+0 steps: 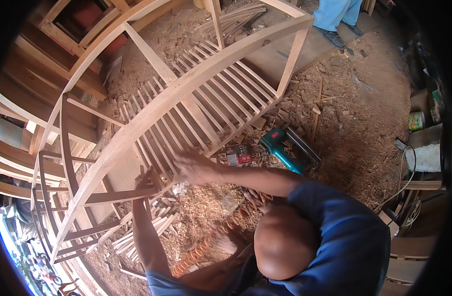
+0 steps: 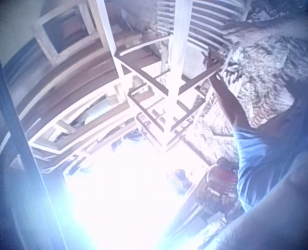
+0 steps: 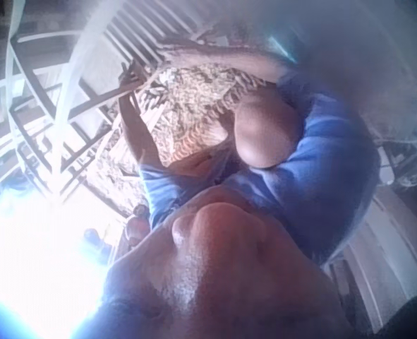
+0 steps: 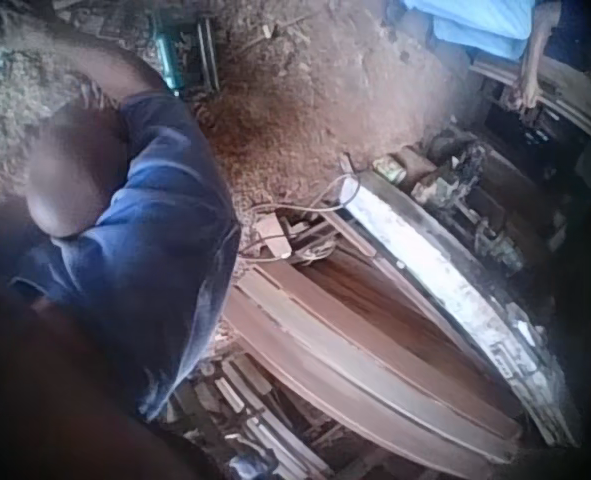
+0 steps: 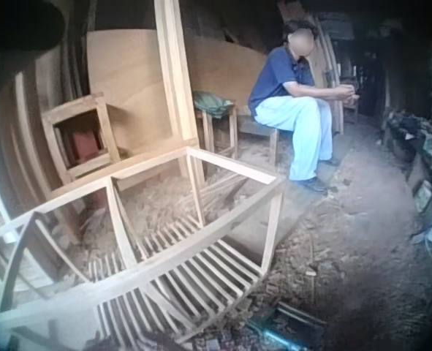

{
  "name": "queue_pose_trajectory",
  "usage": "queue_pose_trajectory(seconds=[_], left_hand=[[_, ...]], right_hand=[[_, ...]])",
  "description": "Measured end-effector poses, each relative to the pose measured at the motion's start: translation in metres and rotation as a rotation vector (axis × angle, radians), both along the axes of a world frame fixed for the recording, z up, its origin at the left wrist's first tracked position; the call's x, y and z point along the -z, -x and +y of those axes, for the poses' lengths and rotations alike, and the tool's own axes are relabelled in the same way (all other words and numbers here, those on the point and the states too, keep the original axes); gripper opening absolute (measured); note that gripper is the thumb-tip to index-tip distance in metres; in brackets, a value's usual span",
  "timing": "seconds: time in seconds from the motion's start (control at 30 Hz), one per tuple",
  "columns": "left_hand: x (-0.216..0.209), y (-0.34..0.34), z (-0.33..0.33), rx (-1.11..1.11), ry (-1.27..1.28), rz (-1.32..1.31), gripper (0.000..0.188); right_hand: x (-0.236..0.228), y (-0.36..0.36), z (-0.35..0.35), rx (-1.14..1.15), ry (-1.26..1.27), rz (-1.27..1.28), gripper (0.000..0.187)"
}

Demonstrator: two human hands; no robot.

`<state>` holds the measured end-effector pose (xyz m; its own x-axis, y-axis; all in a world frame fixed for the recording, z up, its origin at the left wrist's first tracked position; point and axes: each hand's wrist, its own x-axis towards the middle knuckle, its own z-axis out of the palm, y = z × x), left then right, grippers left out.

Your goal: The person assembles a curved wooden frame by placing thin wooden slats between two curved rails and securing them with a pneumatic nail gun. The person repeatedly picks up slats, positions them, and fastens them in place.

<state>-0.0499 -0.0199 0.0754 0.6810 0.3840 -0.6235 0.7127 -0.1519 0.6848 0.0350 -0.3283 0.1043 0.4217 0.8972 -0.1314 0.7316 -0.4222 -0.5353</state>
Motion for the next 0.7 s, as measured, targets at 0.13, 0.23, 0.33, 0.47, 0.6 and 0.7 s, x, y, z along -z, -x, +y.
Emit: queue_pose_trajectory(seconds=[0.13, 0.23, 0.33, 0.47, 0.6, 0.7], left_hand=[[0.01, 0.011, 0.006, 0.04, 0.044, -0.025, 0.065], [0.012, 0.024, 0.012, 0.003, -0.067, -0.072, 0.06], [0.002, 0.045, 0.009, -0.102, -0.223, -0.171, 0.055], [-0.015, 0.083, -0.011, -0.25, -0.287, -0.298, 0.042], [-0.018, 0.117, -0.048, -0.321, -0.526, -0.419, 0.036], [-0.005, 0.134, -0.087, -0.04, -1.064, 0.03, 0.037]], right_hand=[[0.012, 0.094, -0.081, -0.152, -0.398, 0.27, 0.051], [0.03, 0.106, -0.135, 0.011, -0.105, 0.528, 0.039], [0.044, 0.118, -0.169, 0.139, -0.101, 0.438, 0.035], [0.063, 0.139, -0.174, 0.152, -0.055, 0.251, 0.029], [0.082, 0.136, -0.162, 0.359, -0.132, 0.292, 0.022], [0.085, 0.128, -0.157, 0.308, 0.088, 0.277, 0.022]])
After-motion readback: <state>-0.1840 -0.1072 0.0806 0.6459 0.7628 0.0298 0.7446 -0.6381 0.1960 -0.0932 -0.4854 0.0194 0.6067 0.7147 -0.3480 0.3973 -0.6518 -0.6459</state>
